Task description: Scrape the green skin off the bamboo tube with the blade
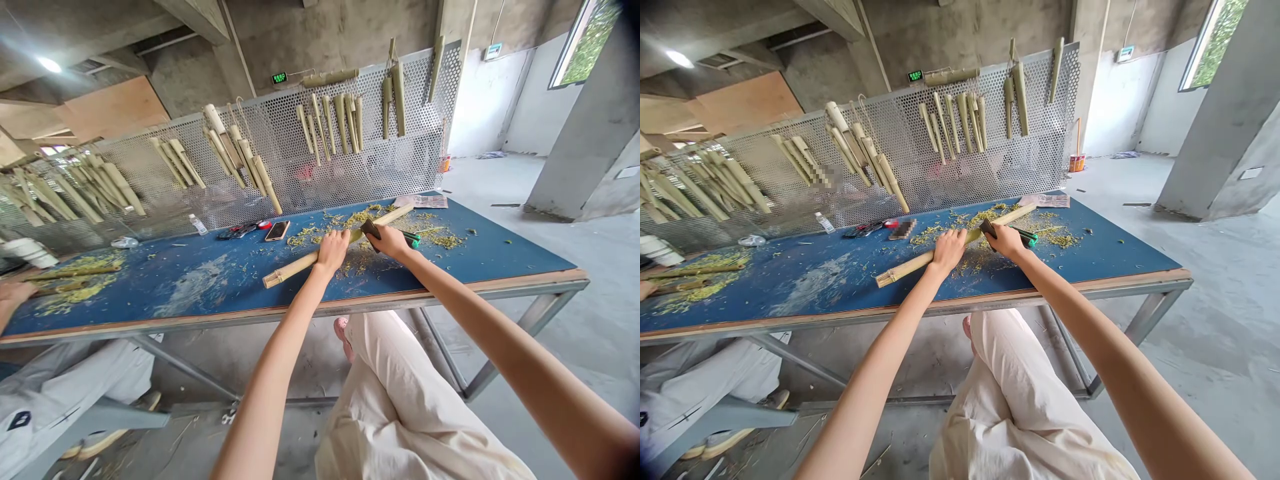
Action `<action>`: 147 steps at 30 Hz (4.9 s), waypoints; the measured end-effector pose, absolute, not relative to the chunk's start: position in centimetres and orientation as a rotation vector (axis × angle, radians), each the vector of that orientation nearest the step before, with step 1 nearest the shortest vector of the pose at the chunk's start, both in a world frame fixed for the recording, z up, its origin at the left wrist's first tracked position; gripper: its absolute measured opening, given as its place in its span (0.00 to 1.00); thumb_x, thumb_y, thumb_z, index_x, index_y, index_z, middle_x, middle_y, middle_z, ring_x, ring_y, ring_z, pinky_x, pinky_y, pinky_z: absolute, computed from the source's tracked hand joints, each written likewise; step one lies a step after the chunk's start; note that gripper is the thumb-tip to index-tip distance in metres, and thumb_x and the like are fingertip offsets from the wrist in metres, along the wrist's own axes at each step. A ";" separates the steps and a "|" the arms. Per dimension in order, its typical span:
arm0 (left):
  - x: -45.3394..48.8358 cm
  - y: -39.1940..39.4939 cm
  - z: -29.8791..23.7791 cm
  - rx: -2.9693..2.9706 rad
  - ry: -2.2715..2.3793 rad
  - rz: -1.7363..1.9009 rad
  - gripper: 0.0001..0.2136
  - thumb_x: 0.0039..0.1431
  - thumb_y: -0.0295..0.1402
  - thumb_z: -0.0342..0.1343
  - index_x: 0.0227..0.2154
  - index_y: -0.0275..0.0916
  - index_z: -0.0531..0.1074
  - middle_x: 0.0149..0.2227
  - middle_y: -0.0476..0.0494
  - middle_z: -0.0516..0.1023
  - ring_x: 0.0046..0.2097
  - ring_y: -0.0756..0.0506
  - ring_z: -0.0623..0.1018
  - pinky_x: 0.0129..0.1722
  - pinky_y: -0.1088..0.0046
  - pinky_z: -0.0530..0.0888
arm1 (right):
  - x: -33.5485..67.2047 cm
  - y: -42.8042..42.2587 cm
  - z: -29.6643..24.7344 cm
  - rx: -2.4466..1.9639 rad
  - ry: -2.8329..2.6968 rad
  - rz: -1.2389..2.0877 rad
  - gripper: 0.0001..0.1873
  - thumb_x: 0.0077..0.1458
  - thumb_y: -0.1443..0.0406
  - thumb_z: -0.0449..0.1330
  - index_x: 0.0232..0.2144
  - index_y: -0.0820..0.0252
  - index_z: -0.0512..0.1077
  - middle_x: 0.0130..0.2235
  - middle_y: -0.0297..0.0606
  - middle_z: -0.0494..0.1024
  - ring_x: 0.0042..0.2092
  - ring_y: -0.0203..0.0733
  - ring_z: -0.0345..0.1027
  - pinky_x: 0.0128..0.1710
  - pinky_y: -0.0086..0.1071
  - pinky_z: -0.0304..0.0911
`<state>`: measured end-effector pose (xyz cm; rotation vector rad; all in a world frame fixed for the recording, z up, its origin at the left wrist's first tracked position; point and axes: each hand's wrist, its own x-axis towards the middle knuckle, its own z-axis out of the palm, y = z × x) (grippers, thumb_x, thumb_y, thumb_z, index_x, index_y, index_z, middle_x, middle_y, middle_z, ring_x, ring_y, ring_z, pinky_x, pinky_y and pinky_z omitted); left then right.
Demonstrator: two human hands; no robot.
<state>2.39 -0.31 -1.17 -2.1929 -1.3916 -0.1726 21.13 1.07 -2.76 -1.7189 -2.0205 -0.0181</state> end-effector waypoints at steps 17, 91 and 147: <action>2.6 -1.1 -0.8 -2.172 -1.230 -0.174 0.24 0.66 0.19 0.32 0.55 0.35 0.68 0.51 0.31 0.75 0.54 0.38 0.72 0.53 0.60 0.66 | 21.1 1.0 -2.8 -1.680 -1.964 -0.052 0.18 0.67 0.55 0.49 0.47 0.62 0.70 0.40 0.49 0.81 0.40 0.50 0.76 0.33 0.31 0.57; 1.5 0.0 -1.0 -2.215 -1.591 -0.234 0.15 0.69 0.31 0.48 0.54 0.34 0.69 0.51 0.32 0.78 0.52 0.38 0.78 0.47 0.64 0.72 | 21.2 1.5 -3.1 -1.778 -2.049 -0.052 0.20 0.68 0.55 0.50 0.47 0.64 0.72 0.42 0.49 0.82 0.41 0.49 0.76 0.31 0.31 0.56; 1.9 -0.3 -1.0 -2.196 -1.569 -0.240 0.17 0.69 0.40 0.47 0.46 0.31 0.74 0.45 0.29 0.80 0.49 0.37 0.78 0.49 0.61 0.69 | 20.8 0.4 -2.4 -1.726 -2.072 -0.039 0.18 0.67 0.56 0.51 0.48 0.62 0.72 0.40 0.47 0.82 0.41 0.49 0.76 0.34 0.30 0.57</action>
